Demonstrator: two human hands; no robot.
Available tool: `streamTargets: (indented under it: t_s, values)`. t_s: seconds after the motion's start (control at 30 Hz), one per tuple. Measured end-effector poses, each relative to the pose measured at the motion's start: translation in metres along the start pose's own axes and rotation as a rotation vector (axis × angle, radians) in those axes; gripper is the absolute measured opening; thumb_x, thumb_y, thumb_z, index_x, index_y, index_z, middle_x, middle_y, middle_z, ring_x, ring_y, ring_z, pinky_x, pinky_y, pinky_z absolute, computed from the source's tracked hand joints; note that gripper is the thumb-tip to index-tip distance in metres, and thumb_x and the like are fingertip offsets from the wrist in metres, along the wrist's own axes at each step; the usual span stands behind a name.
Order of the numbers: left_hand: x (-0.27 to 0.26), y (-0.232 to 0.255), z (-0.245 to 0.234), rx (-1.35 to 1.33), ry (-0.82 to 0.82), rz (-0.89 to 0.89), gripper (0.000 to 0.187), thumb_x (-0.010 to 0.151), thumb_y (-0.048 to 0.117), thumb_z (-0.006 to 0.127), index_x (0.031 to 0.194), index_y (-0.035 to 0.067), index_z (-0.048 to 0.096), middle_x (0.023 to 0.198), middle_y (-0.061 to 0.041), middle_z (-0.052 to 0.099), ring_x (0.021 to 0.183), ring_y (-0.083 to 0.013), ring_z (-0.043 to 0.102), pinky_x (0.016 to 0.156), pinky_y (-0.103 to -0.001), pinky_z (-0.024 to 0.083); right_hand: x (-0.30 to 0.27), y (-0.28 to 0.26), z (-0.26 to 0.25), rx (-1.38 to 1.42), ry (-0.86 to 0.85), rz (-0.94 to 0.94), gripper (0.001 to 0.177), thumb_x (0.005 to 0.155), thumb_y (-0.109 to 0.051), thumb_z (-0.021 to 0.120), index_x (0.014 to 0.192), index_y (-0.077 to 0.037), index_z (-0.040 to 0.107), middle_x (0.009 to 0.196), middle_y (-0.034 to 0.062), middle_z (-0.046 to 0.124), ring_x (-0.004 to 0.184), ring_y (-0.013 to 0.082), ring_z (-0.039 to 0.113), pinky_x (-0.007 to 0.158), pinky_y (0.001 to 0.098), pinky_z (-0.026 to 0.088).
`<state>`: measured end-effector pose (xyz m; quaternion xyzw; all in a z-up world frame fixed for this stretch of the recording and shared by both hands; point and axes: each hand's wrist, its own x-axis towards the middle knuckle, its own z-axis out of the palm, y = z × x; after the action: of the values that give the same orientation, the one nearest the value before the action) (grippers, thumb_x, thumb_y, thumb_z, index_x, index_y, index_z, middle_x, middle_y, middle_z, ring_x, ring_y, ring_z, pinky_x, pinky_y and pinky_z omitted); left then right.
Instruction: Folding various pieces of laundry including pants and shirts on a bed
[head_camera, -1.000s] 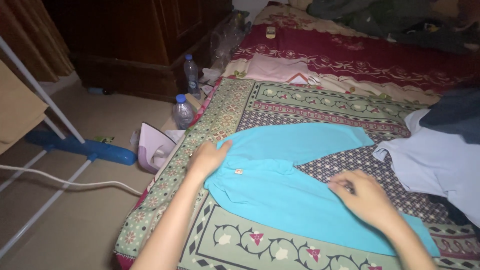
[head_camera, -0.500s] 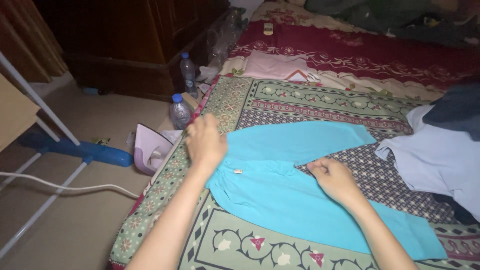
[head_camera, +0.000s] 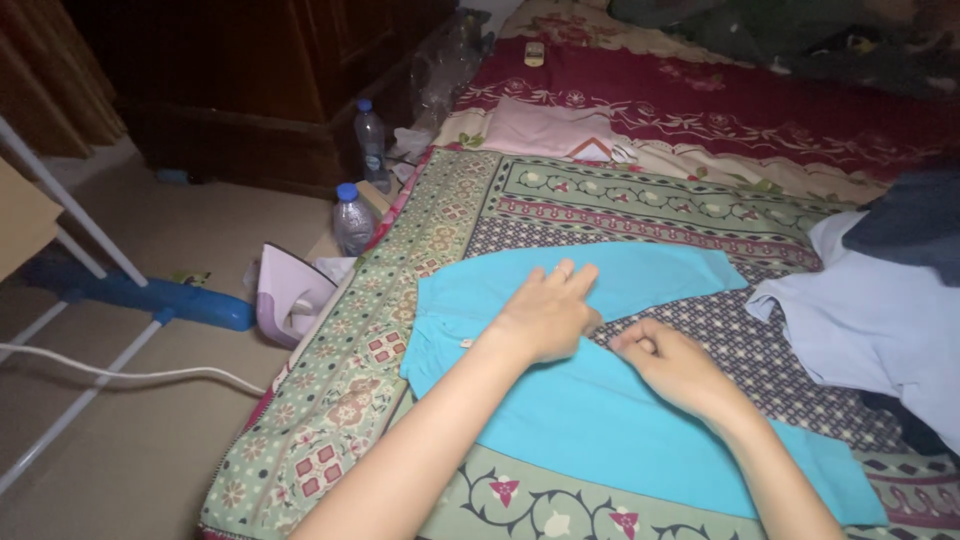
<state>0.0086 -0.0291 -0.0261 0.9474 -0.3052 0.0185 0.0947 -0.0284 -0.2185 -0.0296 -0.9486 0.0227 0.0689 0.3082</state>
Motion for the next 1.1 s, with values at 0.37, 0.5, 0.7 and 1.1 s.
streamTargets:
  t_s: [0.37, 0.5, 0.7, 1.1]
  values:
    - [-0.078, -0.024, -0.069, 0.061, 0.362, -0.559, 0.055, 0.083, -0.010, 0.044, 0.129, 0.011, 0.065, 0.128, -0.017, 0.064, 0.115, -0.0318, 0.060, 0.087, -0.053, 0.056, -0.043, 0.056, -0.043, -0.209, -0.034, 0.127, 0.049, 0.090, -0.057, 0.058, 0.128, -0.026, 0.063, 0.121, 0.0017, 0.081, 0.115, 0.0208, 0.075, 0.102, 0.0361, 0.052]
    - [-0.098, -0.064, -0.033, 0.189, -0.121, -1.023, 0.069, 0.110, 0.053, 0.023, 0.146, 0.001, 0.050, 0.154, -0.019, 0.049, 0.140, -0.0350, 0.045, 0.105, -0.053, 0.044, -0.052, 0.090, -0.062, -0.180, 0.003, 0.250, 0.056, 0.090, -0.055, 0.060, 0.136, -0.024, 0.062, 0.111, 0.0095, 0.081, 0.108, 0.0265, 0.077, 0.097, 0.0355, 0.051]
    - [-0.098, -0.071, -0.014, -0.275, 0.109, -0.779, 0.053, 0.105, 0.050, 0.046, 0.116, 0.002, 0.065, 0.126, -0.016, 0.066, 0.120, -0.0410, 0.061, 0.103, -0.062, 0.044, -0.054, 0.107, -0.056, -0.147, 0.091, 0.315, 0.050, 0.089, -0.055, 0.064, 0.130, -0.026, 0.068, 0.109, 0.0085, 0.081, 0.104, 0.0289, 0.076, 0.091, 0.0348, 0.047]
    - [-0.131, -0.027, -0.027, -0.206, 0.185, -1.078, 0.071, 0.103, 0.070, 0.024, 0.132, 0.006, 0.038, 0.116, -0.021, 0.071, 0.101, -0.0454, 0.071, 0.084, -0.058, 0.051, -0.126, 0.041, 0.035, -0.368, 0.587, -0.266, 0.036, 0.091, -0.037, 0.062, 0.121, -0.020, 0.066, 0.126, 0.0023, 0.066, 0.119, 0.0239, 0.060, 0.100, 0.0489, 0.046]
